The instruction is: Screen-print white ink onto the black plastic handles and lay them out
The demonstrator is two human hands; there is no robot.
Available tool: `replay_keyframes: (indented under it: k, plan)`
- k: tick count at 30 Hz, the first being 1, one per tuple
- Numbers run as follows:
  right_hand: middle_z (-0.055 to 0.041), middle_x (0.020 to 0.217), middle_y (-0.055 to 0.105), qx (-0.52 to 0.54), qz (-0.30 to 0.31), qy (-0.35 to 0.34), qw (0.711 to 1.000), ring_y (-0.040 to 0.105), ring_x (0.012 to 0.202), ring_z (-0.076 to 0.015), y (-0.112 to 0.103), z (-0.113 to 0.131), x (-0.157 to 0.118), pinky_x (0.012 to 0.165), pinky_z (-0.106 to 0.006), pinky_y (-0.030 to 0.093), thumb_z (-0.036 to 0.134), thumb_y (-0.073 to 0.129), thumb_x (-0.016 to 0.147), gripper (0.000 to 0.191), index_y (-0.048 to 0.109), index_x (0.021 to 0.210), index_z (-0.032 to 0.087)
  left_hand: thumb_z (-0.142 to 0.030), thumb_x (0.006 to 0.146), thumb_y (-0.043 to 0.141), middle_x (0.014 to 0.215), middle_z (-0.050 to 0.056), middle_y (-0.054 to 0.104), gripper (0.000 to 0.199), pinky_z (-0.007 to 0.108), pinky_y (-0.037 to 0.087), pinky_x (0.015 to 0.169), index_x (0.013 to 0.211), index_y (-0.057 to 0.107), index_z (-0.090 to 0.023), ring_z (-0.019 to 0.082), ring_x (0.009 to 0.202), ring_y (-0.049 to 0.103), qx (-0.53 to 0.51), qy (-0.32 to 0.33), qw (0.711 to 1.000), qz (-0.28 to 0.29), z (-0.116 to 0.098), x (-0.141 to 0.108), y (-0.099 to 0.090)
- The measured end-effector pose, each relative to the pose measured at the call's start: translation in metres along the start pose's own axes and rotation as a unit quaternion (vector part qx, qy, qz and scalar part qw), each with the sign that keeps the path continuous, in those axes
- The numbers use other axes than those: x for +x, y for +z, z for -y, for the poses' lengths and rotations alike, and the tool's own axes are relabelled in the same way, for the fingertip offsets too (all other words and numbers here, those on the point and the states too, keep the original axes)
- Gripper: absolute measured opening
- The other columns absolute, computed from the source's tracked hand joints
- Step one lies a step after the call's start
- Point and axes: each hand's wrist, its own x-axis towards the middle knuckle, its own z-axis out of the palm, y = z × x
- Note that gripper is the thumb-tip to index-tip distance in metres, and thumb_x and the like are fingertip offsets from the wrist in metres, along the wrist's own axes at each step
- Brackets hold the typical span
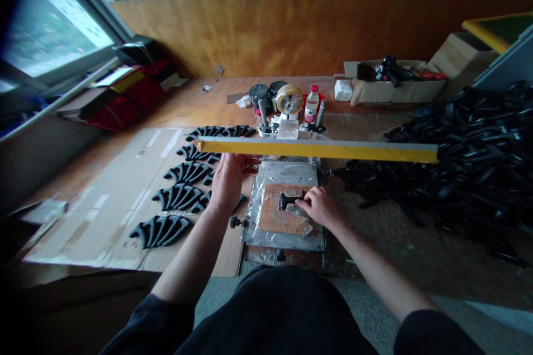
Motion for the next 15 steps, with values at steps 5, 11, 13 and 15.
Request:
replay_keyframes:
  k: [5, 11, 13, 15]
  plan:
    - [-0.0077, 0.078, 0.062, -0.055, 0.017, 0.054, 0.997, 0.057, 0.080, -0.0214, 0.023, 0.052, -0.016, 0.071, -0.031, 0.044, 0.026, 0.053, 0.091, 0.014, 0.053, 0.079, 0.019, -0.065, 0.080, 0.054, 0.072, 0.006, 0.067, 0.055, 0.021, 0.040, 0.046, 0.099, 0.058, -0.014, 0.013, 0.053, 0.058, 0.025, -0.287, 0.954, 0.087, 0.062, -0.062, 0.001]
    - [-0.0055, 0.086, 0.064, 0.049, 0.027, -0.132, 0.990, 0.057, 0.090, -0.0205, 0.007, 0.080, -0.020, 0.082, -0.034, 0.045, 0.027, 0.049, 0.094, 0.015, 0.056, 0.081, 0.021, -0.064, 0.078, 0.055, 0.098, 0.011, 0.069, 0.054, 0.028, 0.051, 0.061, 0.101, 0.057, -0.016, 0.019, 0.079, 0.067, -0.045, -0.404, 0.913, 0.026, 0.110, -0.116, -0.007]
    - [-0.0081, 0.099, 0.065, 0.020, -0.015, -0.108, 0.994, 0.055, 0.103, -0.0231, -0.010, 0.049, 0.001, 0.092, -0.039, 0.042, 0.028, 0.051, 0.093, 0.013, 0.061, 0.088, 0.021, -0.063, 0.076, 0.056, 0.081, 0.006, 0.069, 0.051, 0.025, 0.047, 0.055, 0.096, 0.056, -0.016, 0.015, 0.064, 0.063, 0.006, -0.385, 0.923, -0.013, 0.113, -0.112, -0.030]
    - [-0.0132, 0.112, 0.063, -0.053, -0.079, 0.011, 0.995, 0.052, 0.113, -0.0286, -0.032, 0.000, 0.029, 0.099, -0.047, 0.038, 0.031, 0.054, 0.089, 0.019, 0.063, 0.102, 0.020, -0.067, 0.077, 0.050, 0.061, 0.001, 0.063, 0.053, 0.023, 0.043, 0.049, 0.090, 0.056, -0.016, 0.013, 0.050, 0.055, 0.114, -0.358, 0.926, -0.045, 0.116, -0.106, -0.067]
